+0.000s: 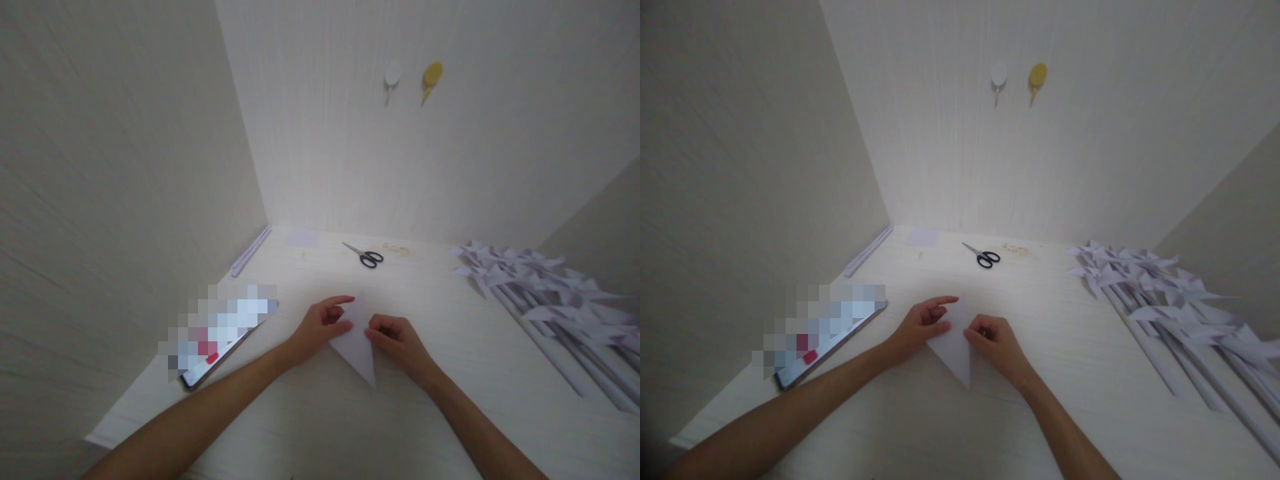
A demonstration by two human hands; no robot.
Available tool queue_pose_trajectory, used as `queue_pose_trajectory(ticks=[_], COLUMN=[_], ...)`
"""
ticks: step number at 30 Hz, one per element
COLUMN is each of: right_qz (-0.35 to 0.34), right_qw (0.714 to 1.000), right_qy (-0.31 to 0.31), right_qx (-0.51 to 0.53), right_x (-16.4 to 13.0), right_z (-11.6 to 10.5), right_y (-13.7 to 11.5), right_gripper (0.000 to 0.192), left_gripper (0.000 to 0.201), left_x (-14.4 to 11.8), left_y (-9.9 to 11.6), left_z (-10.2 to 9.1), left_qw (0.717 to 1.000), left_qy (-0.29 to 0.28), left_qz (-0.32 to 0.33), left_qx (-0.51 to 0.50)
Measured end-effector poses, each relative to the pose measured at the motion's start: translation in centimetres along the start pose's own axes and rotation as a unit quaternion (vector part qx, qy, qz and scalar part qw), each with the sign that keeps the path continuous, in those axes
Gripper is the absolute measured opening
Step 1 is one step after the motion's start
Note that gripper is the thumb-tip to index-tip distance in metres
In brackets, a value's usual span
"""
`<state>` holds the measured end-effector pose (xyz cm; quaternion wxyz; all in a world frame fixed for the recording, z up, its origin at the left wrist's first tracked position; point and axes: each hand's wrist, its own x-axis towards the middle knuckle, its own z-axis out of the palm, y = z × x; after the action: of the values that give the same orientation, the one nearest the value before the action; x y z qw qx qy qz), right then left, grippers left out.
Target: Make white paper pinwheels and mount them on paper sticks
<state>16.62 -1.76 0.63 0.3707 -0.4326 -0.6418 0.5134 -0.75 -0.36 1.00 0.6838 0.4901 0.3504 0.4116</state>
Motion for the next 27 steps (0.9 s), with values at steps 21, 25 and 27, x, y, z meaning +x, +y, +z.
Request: queue_pose_trajectory(ticks=[21,25,27], right_qz=[-0.018,-0.018,-0.019], right_qw=[0.969,0.927,0.915], right_qy=[0.208,0.216,0.228], right_qx=[-0.135,-0.305,-0.332], right_x=[1.0,4.4,6.6], right_z=[-0.3,-2.7,-3.8], right_y=[0.3,-0.1,-0.3], right_gripper=[0.024,0.019,0.014], left_gripper=[0.027,0.022,0.017], left_x=[-0.1,-0.1,-0.1], left_y=[0.0,-0.4,-0.5], left_z=[1.1,0.9,0.8], left_qw=[0.992,0.994,0.995], left_qy=[0.075,0.078,0.078], left_qz=[-0.02,-0.025,-0.026], left_qx=[-0.098,-0.072,-0.059])
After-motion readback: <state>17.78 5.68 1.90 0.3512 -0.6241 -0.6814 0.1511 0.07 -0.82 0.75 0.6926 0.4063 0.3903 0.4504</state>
